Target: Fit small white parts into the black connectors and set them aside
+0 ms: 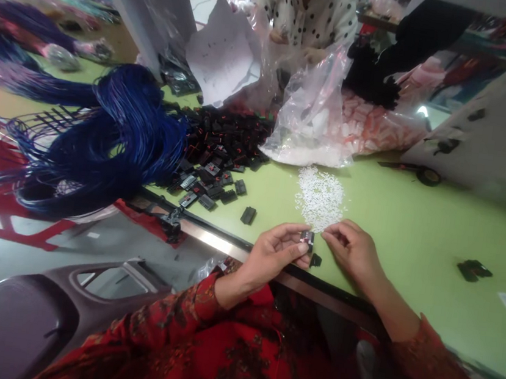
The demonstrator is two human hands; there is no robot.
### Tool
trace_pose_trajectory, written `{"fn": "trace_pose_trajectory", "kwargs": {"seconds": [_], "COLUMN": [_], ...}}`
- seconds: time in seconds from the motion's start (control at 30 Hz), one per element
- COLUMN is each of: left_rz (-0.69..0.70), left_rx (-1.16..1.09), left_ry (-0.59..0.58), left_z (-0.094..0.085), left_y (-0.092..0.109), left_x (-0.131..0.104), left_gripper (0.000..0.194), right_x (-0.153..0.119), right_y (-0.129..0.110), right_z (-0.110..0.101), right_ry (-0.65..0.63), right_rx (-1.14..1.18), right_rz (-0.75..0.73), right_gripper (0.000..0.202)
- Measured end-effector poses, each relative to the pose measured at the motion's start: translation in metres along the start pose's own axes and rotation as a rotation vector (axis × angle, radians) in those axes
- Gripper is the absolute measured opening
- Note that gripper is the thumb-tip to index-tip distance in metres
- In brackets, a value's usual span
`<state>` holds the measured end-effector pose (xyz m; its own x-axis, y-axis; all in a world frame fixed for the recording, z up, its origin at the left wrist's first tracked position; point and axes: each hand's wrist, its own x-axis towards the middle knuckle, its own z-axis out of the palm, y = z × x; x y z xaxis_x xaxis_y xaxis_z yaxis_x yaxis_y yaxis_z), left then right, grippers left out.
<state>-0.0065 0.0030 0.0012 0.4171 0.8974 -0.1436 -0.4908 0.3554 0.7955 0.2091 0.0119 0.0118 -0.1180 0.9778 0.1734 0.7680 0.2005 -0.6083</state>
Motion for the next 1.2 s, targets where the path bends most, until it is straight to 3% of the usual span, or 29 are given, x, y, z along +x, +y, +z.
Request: {"fn": "trace_pose_trajectory", "kwargs": {"seconds": [0.17,0.37,0.6,0.83,1.0,1.2], "left_rz": [0.002,-0.032,-0.004,0.195,0.151,0.097], "left_rx": [-0.026,-0.044,-0.044,0.006,-0.01,-0.008], "left_ry": [-0.026,-0.02,0.025,0.19,0.18,0.119], "left_z": [-0.001,-0.002,-0.004,-0.024,-0.025,-0.024], "left_y": [0.002,0.001,0.008,0.031,0.029,0.023], "left_x": [-0.001,-0.001,0.001,0.012,0.009,0.004], "left_gripper": [0.041,0.042,0.041,0.043,0.044,0.04], "right_x": [-0.003,-0.01,-0.014,-0.007,0.0,0.001], "right_y": [-0.007,-0.019,-0.004,-0.031,-0.042,-0.043], "right_z": [0.004,-0.001,-0.01,-0.003,0.014,0.02], "right_ry": [0.03,0.093,0.008,-0.114,-0.229,-0.28], "right_rx": [-0.078,0.144,0.138,0.229,0.168,0.004], "right_rz": [-0.013,0.014,0.097,0.037,-0.068,-0.132], "right_gripper": [0.016,0.018,0.024,0.013,0.01,0.014]}}
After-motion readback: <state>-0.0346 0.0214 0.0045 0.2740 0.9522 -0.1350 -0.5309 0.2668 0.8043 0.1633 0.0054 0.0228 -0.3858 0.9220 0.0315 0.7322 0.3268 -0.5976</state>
